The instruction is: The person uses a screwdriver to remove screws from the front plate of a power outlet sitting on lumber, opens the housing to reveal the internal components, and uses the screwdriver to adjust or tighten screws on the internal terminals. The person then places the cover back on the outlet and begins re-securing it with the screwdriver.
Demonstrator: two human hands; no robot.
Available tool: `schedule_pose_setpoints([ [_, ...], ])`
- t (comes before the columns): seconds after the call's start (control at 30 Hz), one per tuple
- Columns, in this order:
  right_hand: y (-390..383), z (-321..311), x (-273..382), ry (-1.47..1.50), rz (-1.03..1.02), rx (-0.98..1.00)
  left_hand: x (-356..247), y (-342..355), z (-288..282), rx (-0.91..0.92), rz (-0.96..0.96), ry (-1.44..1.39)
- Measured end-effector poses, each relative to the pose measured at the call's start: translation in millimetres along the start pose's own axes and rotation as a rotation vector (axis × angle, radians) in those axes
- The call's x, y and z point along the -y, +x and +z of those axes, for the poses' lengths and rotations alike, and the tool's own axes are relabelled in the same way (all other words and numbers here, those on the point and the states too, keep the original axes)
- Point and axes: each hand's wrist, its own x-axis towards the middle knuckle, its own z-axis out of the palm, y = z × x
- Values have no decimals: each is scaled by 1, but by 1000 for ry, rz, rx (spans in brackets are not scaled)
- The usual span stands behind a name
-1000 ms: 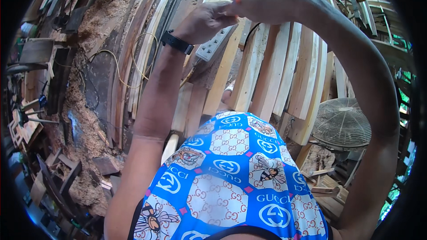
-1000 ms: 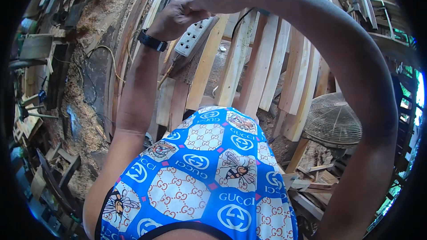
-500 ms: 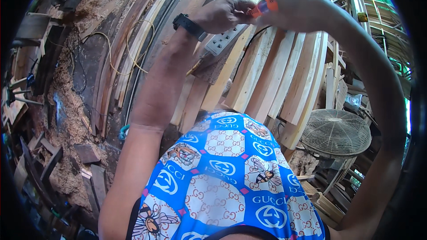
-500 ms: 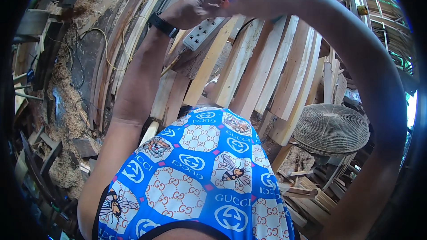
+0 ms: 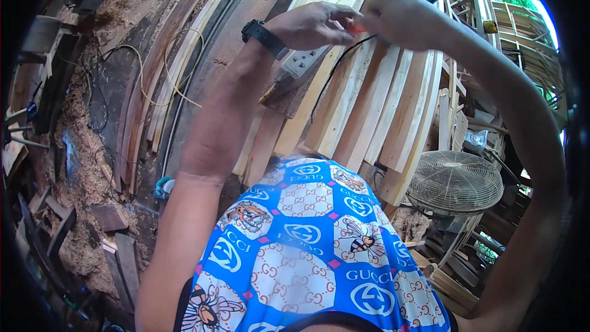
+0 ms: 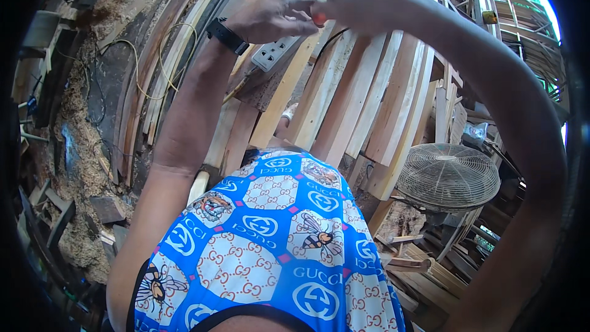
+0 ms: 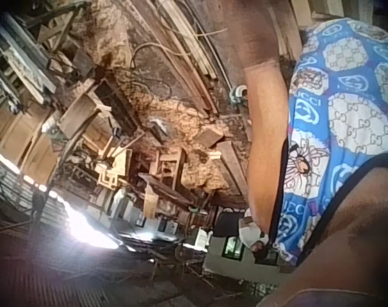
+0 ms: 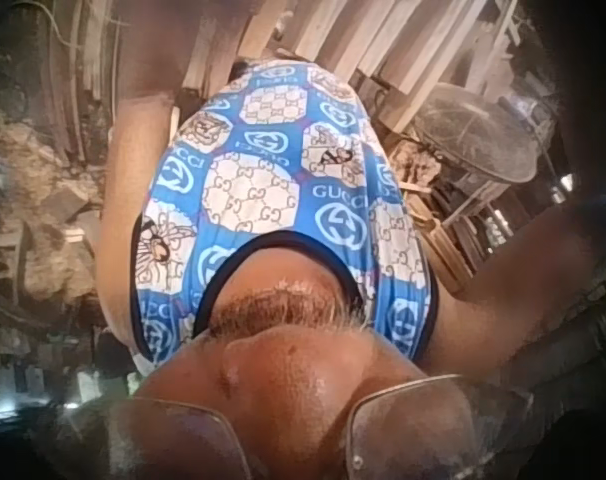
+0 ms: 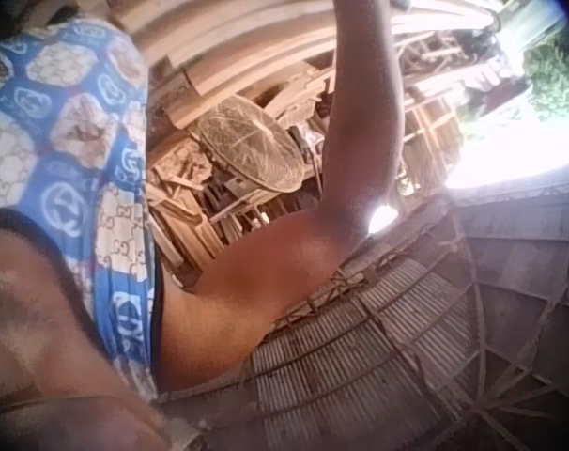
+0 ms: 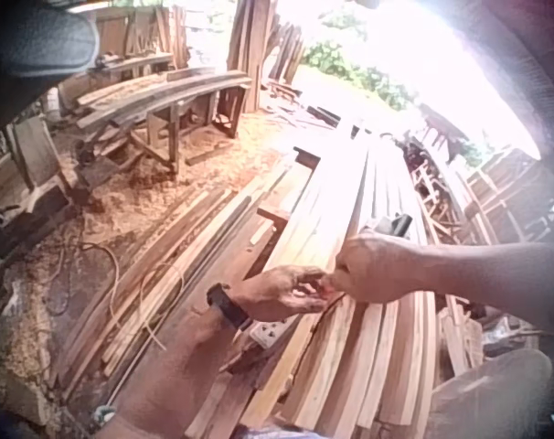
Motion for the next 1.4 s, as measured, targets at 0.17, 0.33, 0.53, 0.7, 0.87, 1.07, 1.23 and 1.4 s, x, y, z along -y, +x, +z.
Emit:
schedule_pose_setpoints([
  [0.17,-5,6,-2,369,119,-67,-3,-1,-4,26,-35,115],
  [0.33,-5,25,-15,-279,-141,-82,10,9,4,40,79,-20],
  [0.53,4,-6,7,835,566,433,14,2,7,-12,-99,13],
  [0.7,-6,4,-2,-342,-439,-222,42,-6,13,-102,58,-82],
  [0.87,-24,14,4,-590,-437,-78,5,-47,31,-253,-55,319],
  [1.07,-23,29,-24,-217,-475,-102,22,-63,89,-393,-238,751],
  [1.23,-10,-5,-9,1336,862,460,24,-66,95,-450,-250,753],
  [1.4,-17,-7,0,911,473,373,16,-64,99,-511,-309,744],
])
